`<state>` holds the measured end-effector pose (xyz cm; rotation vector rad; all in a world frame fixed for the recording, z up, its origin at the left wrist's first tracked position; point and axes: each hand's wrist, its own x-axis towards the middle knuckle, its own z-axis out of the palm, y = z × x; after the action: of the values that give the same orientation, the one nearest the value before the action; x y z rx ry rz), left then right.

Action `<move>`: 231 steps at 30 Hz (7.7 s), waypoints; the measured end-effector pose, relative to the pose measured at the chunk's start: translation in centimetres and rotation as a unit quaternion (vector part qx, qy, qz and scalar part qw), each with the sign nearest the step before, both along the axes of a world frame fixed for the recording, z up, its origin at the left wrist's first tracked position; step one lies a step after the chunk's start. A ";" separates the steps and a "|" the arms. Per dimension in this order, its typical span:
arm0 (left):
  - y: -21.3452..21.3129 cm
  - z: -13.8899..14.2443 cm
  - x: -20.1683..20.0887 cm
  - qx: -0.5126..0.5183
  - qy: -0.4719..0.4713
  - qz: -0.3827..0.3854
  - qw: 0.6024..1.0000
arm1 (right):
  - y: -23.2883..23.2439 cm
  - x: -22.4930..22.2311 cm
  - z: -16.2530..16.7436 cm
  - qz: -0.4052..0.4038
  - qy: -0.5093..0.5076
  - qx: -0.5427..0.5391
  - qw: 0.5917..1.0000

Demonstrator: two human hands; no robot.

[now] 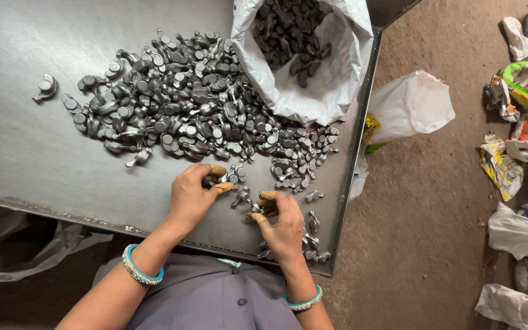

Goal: The person sorts through a large pile of small metal castings spread on a metal table, picking up individual pieces by hand, examining them, and setting some aside while occasionally tossing pieces into a large open sack at the edge of the table. They work through the pile piece by piece throughout the episode.

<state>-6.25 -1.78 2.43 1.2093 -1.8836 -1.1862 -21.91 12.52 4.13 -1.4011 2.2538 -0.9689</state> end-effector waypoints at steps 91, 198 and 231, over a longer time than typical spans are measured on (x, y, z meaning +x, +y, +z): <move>0.1 1.8 1.3 0.587 0.285 0.018 0.758 | -5.6 -2.2 -3.1 0.015 0.054 -0.042 0.998; 1.5 1.9 0.0 -0.040 0.013 -0.060 0.997 | -4.7 -1.5 -2.2 0.032 0.083 -0.030 0.996; 0.3 1.4 1.2 0.487 0.310 0.033 0.816 | -1.7 0.7 -2.0 0.027 0.048 0.007 0.998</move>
<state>-5.09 -1.52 3.82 1.0911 -0.6886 -2.2815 -21.25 10.78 2.14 -1.5236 2.2743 -0.8838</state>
